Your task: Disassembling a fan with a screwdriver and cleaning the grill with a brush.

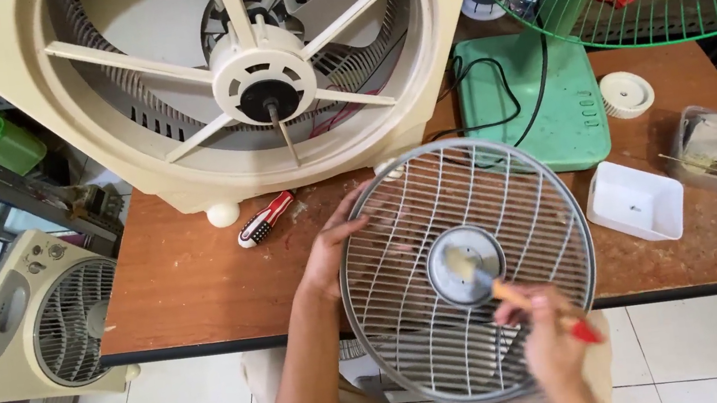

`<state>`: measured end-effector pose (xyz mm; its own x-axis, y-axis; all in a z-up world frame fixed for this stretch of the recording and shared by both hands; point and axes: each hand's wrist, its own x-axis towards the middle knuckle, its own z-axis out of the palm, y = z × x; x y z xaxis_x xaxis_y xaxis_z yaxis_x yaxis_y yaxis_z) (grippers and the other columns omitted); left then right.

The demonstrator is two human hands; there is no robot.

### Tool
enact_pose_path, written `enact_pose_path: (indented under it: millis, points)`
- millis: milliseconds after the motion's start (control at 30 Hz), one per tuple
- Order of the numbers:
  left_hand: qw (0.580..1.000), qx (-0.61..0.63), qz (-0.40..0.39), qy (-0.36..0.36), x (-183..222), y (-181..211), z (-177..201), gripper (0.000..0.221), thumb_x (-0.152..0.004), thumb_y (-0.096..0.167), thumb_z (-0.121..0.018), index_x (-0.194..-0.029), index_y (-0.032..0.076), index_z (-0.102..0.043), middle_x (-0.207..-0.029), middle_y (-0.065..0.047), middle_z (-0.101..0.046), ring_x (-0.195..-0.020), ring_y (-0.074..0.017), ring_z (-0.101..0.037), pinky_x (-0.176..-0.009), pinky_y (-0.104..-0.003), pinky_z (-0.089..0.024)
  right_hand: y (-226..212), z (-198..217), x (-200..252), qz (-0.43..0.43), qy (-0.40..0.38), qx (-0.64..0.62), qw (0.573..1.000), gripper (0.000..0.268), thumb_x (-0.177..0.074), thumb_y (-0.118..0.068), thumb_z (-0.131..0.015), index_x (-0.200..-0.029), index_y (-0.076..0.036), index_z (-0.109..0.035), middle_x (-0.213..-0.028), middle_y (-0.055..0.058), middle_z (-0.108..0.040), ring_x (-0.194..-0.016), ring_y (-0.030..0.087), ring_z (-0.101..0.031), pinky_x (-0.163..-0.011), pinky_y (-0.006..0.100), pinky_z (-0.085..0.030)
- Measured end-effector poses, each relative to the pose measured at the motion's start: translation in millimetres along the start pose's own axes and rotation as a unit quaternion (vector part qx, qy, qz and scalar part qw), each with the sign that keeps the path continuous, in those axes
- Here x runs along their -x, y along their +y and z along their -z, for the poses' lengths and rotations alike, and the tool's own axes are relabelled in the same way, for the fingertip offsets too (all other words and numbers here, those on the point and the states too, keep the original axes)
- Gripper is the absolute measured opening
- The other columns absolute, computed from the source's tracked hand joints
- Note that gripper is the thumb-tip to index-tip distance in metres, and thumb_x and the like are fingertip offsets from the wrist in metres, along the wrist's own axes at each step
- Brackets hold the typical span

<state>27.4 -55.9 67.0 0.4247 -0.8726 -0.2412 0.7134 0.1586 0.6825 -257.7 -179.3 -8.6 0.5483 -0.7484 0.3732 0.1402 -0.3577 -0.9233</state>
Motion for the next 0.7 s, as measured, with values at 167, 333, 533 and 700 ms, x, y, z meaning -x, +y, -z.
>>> enact_pose_path:
  millis: [167,333,533,700]
  points:
    - [0.996,0.032,-0.082,0.019,0,-4,-9,0.069,-0.079,0.007,-0.062,-0.147,0.011,-0.051,-0.138,-0.017,-0.06,-0.113,-0.0338,-0.061,-0.092,-0.048,-0.051,-57,-47,32,0.108,-0.179,0.027,0.977,0.03,-0.101,-0.022,-0.05,-0.086,-0.007,-0.071,-0.072,0.002,-0.075,-0.048,0.008,-0.065,-0.039,0.022,-0.054]
    - [0.981,0.054,-0.115,0.15,32,-10,-14,0.078,-0.069,0.005,-0.06,-0.146,0.016,-0.054,-0.134,-0.011,-0.062,-0.114,-0.0315,-0.06,-0.095,-0.049,-0.048,-62,-15,39,-0.157,0.095,0.171,0.968,0.062,-0.1,-0.038,-0.031,-0.078,-0.005,-0.078,-0.063,0.013,-0.075,-0.044,0.018,-0.066,-0.04,0.032,-0.052]
    - [0.943,0.129,-0.304,0.043,41,-44,8,0.077,-0.069,0.004,-0.06,-0.145,0.006,-0.049,-0.129,-0.016,-0.059,-0.114,-0.0329,-0.055,-0.097,-0.051,-0.05,6,25,17,0.114,0.131,0.15,0.973,0.042,-0.111,-0.022,-0.04,-0.092,0.004,-0.066,-0.077,0.018,-0.069,-0.045,0.016,-0.061,-0.037,0.024,-0.042]
    - [0.932,0.166,-0.313,0.081,39,-61,9,0.08,-0.066,-0.001,-0.058,-0.145,0.007,-0.049,-0.135,-0.017,-0.054,-0.116,-0.0349,-0.051,-0.098,-0.053,-0.05,-58,-39,57,-0.152,-0.045,0.185,0.97,0.043,-0.094,-0.035,-0.049,-0.067,-0.017,-0.077,-0.069,0.002,-0.078,-0.062,0.017,-0.075,-0.064,0.038,-0.059]
